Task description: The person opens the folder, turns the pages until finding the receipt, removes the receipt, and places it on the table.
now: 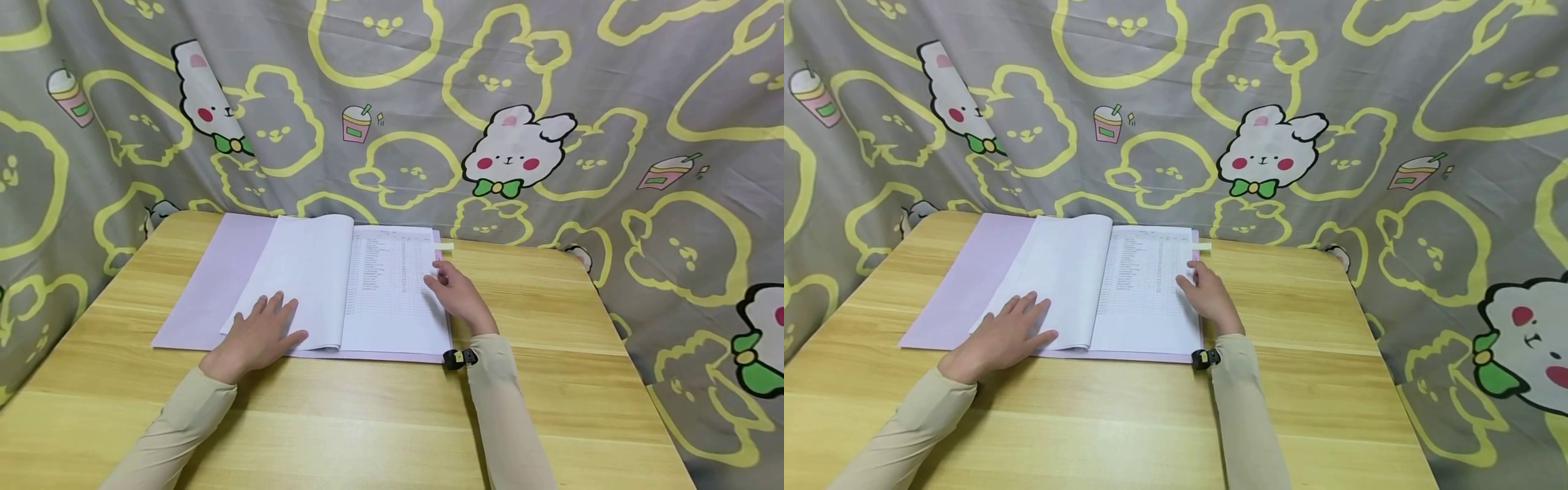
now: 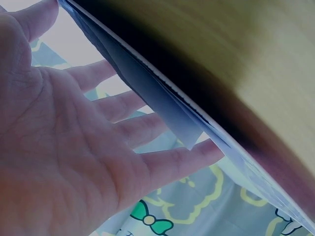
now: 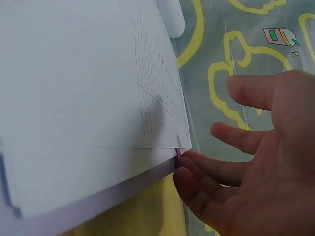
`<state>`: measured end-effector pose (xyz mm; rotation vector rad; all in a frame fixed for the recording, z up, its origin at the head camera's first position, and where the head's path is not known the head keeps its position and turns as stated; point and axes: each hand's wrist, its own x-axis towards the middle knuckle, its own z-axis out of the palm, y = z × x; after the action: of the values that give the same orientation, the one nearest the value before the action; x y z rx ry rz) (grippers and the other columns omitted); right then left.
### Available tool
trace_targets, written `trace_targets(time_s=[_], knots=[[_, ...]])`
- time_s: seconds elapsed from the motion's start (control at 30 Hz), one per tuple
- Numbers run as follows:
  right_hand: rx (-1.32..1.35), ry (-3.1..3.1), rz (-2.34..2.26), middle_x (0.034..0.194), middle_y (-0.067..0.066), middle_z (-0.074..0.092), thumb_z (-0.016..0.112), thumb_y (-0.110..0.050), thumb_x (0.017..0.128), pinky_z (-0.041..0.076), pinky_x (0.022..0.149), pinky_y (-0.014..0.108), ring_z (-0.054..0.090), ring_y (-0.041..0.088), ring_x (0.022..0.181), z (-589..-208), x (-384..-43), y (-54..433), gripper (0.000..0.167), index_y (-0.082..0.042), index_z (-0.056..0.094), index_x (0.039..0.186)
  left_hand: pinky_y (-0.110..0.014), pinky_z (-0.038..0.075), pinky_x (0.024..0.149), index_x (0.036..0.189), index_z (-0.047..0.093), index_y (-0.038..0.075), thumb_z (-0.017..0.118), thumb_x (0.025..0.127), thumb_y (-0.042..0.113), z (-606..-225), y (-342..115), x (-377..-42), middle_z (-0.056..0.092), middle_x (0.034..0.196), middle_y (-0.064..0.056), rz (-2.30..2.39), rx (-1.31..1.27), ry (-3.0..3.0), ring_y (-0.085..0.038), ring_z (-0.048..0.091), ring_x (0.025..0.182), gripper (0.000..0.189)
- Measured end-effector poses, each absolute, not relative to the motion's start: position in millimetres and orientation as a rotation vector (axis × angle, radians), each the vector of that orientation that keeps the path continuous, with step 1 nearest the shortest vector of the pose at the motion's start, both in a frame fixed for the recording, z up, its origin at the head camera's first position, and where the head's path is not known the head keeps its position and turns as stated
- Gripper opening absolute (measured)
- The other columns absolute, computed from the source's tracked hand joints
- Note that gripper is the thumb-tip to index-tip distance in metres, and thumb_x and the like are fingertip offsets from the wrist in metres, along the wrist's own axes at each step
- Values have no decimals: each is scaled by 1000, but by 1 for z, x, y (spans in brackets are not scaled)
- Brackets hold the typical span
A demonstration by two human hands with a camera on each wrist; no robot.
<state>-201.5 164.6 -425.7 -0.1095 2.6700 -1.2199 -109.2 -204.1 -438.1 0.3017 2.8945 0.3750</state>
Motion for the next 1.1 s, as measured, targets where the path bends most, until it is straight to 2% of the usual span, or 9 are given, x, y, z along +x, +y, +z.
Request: trace_targets(time_s=[0.4,0.63,0.9,1.1], knots=[[-98,2661,-1141,145,21,52,54,-41,105,43,106,52,52,34,122,-438,-205,165,60,-10,42,154,-86,28,97,154,41,1,56,102,51,-437,-203,-107,30,160,-34,363,310,2903,-61,28,143,74],[-103,2671,-1121,143,20,54,55,-40,105,45,103,51,53,33,119,-439,-204,164,58,-11,43,153,-86,27,98,155,40,1,55,102,50,-437,-203,-108,29,160,-33,363,303,2899,-61,27,144,73],[-131,2692,-1136,130,17,58,55,-39,105,46,93,45,53,31,108,-434,-203,163,57,-10,44,153,-86,28,97,154,41,1,56,102,51,-436,-203,-107,30,160,-34,359,304,2899,-61,28,143,74],[-122,2695,-1152,135,17,56,55,-40,105,46,98,48,53,31,113,-430,-201,162,57,-12,44,153,-86,28,98,155,40,1,56,102,50,-436,-202,-107,29,160,-33,359,300,2900,-61,27,144,74]])
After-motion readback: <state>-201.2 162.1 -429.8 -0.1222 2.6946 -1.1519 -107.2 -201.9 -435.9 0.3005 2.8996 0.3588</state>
